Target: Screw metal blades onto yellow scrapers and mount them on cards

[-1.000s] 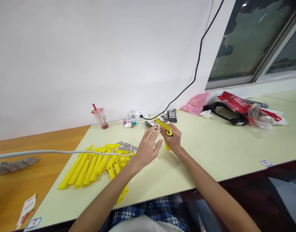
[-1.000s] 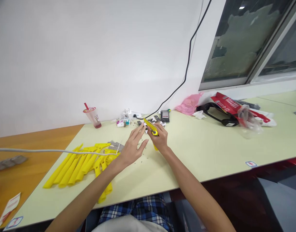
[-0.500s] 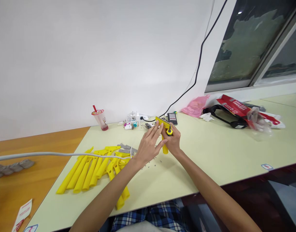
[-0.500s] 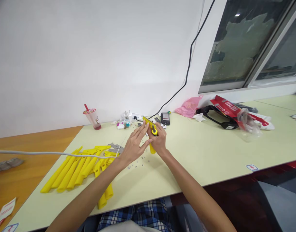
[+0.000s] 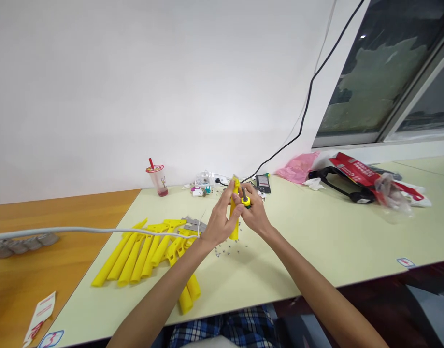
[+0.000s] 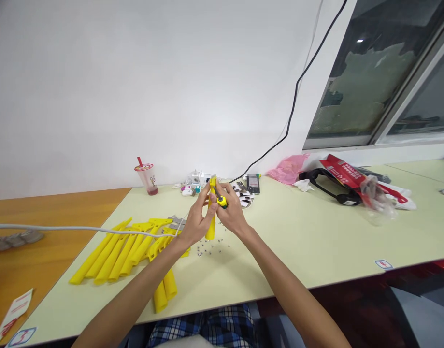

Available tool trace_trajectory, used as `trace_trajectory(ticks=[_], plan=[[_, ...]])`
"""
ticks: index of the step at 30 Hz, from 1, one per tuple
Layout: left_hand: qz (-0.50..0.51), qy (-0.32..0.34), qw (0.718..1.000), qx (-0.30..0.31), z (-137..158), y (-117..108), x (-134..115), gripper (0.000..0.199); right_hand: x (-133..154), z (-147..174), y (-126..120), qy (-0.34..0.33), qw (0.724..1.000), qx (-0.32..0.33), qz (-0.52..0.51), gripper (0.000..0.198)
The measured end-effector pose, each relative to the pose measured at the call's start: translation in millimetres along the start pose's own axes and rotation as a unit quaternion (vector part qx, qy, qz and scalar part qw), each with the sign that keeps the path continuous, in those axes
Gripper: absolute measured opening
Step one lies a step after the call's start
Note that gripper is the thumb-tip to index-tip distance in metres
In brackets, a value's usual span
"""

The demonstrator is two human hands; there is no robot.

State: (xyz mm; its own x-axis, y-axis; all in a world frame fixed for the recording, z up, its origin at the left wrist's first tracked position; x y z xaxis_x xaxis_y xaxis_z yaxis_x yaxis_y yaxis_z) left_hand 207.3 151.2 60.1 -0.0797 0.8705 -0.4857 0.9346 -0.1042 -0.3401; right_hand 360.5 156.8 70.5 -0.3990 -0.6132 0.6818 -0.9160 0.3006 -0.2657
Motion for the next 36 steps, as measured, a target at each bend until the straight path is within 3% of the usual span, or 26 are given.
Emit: trace_trajectory(ticks=[6,13,17,27,31,36], plan=[[0.127,-0.066,0.986,-0.089,4.8,-7.8,0.1,0.062,19.4,-4.4,14.0,0.028,0.999,0.025,-0.019,0.025],[0.196,-0.101,0.972,-0.076,13.1,-22.5,6.7,0.076,33.0,-9.5,26.9,0.108,0.992,0.009,-0.072,0.04],[0.189,-0.09,0.976,-0.057,20.0,-33.1,12.4,0.069,34.9,-9.8,27.5,0.144,0.986,0.013,-0.082,0.042],[0.116,-0.108,0.984,-0.076,27.2,-40.4,9.6,0.056,38.4,-8.0,30.6,0.13,0.988,0.061,-0.059,0.042],[0.231,-0.165,0.95,-0.13,19.9,-41.9,4.6,0.054,36.9,-19.5,15.1,0.166,0.983,0.08,-0.017,0.048],[0.328,-0.273,0.885,-0.185,21.1,-60.8,3.8,0.069,4.9,-38.9,-16.1,0.168,0.985,-0.018,-0.02,0.048]])
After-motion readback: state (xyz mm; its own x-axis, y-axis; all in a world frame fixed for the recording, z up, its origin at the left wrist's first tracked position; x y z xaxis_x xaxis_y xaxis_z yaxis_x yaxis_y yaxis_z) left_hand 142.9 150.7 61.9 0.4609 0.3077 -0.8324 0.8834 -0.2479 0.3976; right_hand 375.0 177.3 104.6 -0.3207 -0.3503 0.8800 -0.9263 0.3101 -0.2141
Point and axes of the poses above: each hand's wrist, its own z-axis away from the middle knuckle, its own y-axis out of the palm, x = y × z, the point moved 1 cm from there along -z, towards the middle knuckle, and after that the axes turned 10 degrees about y, right-handed, at the moved point
